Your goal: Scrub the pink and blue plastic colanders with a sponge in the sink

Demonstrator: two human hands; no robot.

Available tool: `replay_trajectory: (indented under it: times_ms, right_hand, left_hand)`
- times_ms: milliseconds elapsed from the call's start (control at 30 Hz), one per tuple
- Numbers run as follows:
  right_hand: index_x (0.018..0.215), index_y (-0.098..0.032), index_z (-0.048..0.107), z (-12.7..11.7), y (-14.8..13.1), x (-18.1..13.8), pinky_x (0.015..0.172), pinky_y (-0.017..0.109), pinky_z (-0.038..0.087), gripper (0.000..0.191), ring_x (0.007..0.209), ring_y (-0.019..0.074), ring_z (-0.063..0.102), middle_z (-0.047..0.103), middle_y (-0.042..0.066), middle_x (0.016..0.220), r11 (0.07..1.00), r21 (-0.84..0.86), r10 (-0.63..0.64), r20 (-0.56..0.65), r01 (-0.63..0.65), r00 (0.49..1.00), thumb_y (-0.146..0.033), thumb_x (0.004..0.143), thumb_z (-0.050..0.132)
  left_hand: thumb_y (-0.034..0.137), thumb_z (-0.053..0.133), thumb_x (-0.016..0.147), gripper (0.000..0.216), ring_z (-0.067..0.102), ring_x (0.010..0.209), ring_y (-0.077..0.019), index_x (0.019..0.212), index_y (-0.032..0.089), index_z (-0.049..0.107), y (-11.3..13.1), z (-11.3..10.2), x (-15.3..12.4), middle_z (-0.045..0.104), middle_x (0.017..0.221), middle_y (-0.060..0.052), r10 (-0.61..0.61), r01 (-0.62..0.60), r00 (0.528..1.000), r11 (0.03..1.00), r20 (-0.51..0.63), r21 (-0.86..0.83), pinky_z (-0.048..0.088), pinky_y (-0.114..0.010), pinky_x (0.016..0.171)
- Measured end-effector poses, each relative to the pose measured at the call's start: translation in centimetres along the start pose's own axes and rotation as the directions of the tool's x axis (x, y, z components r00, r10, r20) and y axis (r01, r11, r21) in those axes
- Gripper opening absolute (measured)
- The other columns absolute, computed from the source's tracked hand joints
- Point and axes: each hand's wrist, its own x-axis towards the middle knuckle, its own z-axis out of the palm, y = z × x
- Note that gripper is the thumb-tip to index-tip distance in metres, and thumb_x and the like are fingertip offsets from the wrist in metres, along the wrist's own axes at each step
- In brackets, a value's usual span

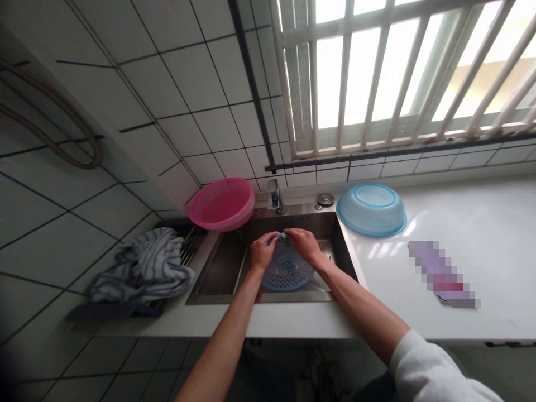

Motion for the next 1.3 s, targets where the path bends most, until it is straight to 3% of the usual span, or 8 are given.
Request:
replay_trajectory:
  times_ms: [167, 267, 400, 633, 867, 1100, 1200, 1300]
  right_hand:
    - [0.126, -0.028, 0.075, -0.9, 1.9, 0.1, 0.105, 0.037, 0.057, 0.042, 0.112, 0.0237, 0.075, 0.077, 0.002, 0.124, 0.99, 0.012, 0.141, -0.089, -0.141, 0.986, -0.009, 0.09, 0.062]
    - [0.126, -0.027, 0.075, -0.7, 1.6, 0.0, 0.106, 0.037, 0.056, 0.043, 0.113, 0.023, 0.075, 0.077, 0.003, 0.125, 0.993, -0.009, 0.119, -0.09, -0.12, 0.989, -0.008, 0.091, 0.06]
    - [0.132, -0.027, 0.072, 0.1, -0.1, 0.1, 0.108, 0.033, 0.055, 0.045, 0.12, 0.0205, 0.071, 0.073, 0.004, 0.132, 0.999, -0.009, -0.041, -0.015, 0.041, 0.999, -0.009, 0.095, 0.056]
    - [0.134, -0.028, 0.07, -1.2, 1.6, 0.3, 0.106, 0.038, 0.057, 0.044, 0.116, 0.0238, 0.073, 0.075, 0.003, 0.13, 0.994, -0.028, 0.099, -0.077, -0.102, 0.992, -0.011, 0.095, 0.059]
    - [0.134, -0.022, 0.069, 0.0, -0.1, 0.2, 0.106, 0.035, 0.056, 0.043, 0.117, 0.0227, 0.072, 0.074, 0.006, 0.132, 0.997, -0.074, -0.012, 0.014, 0.013, 1.0, -0.007, 0.096, 0.056]
    - [0.133, -0.025, 0.07, -1.7, 1.8, 0.4, 0.107, 0.037, 0.055, 0.042, 0.117, 0.0239, 0.073, 0.074, 0.004, 0.131, 0.992, -0.054, 0.11, -0.073, -0.114, 0.991, -0.009, 0.096, 0.057]
    - [0.13, -0.025, 0.071, -1.5, 1.7, 0.2, 0.107, 0.037, 0.055, 0.042, 0.116, 0.0234, 0.073, 0.075, 0.004, 0.13, 0.991, -0.048, 0.117, -0.094, -0.122, 0.989, -0.007, 0.095, 0.056]
    - [0.128, -0.025, 0.073, -0.8, 0.7, 0.1, 0.104, 0.033, 0.056, 0.042, 0.113, 0.0216, 0.074, 0.076, 0.004, 0.127, 0.997, -0.06, 0.055, -0.018, -0.056, 0.998, -0.006, 0.095, 0.055]
  left_hand:
    - [0.031, 0.068, 0.096, 0.02, 0.077, 0.101, -0.0244, 0.113, 0.026, 0.078, -0.9, -0.5, 0.1, 0.081, 0.113, -0.007, -0.153, 0.157, 0.97, 0.988, -0.187, 0.006, 0.058, -0.036, 0.093]
    - [0.029, 0.068, 0.095, 0.019, 0.077, 0.101, -0.0233, 0.111, 0.027, 0.078, -0.6, 0.0, 0.1, 0.081, 0.112, -0.005, -0.109, 0.108, 0.986, 0.994, -0.128, -0.018, 0.057, -0.035, 0.094]
    - [0.024, 0.068, 0.095, 0.018, 0.076, 0.104, -0.0214, 0.109, 0.029, 0.077, -0.1, 0.4, 0.0, 0.081, 0.112, -0.002, -0.01, 0.009, 0.999, 0.999, -0.033, -0.033, 0.057, -0.032, 0.094]
    - [0.029, 0.063, 0.098, 0.019, 0.075, 0.103, -0.0237, 0.112, 0.024, 0.075, -0.9, -0.8, 0.2, 0.08, 0.112, -0.008, -0.132, 0.136, 0.962, 0.991, -0.24, -0.001, 0.055, -0.035, 0.096]
    - [0.026, 0.063, 0.098, 0.017, 0.074, 0.105, -0.0212, 0.111, 0.027, 0.075, -0.1, 0.2, 0.0, 0.079, 0.113, -0.004, 0.012, -0.012, 0.999, 1.0, -0.045, 0.005, 0.054, -0.031, 0.095]
    - [0.026, 0.057, 0.1, 0.023, 0.074, 0.106, -0.026, 0.116, 0.02, 0.073, -1.6, -0.9, 0.3, 0.079, 0.115, -0.01, -0.16, 0.172, 0.965, 0.984, -0.207, 0.04, 0.055, -0.037, 0.098]
    - [0.021, 0.058, 0.099, 0.025, 0.074, 0.109, -0.0239, 0.119, 0.022, 0.073, -1.3, -0.3, 0.4, 0.078, 0.118, -0.008, -0.105, 0.109, 0.986, 0.994, -0.127, 0.023, 0.055, -0.035, 0.1]
    - [0.018, 0.065, 0.095, 0.022, 0.074, 0.108, -0.0213, 0.113, 0.025, 0.075, -0.7, 0.2, 0.4, 0.08, 0.116, -0.005, -0.016, 0.016, 1.0, 1.0, 0.009, -0.026, 0.055, -0.032, 0.1]
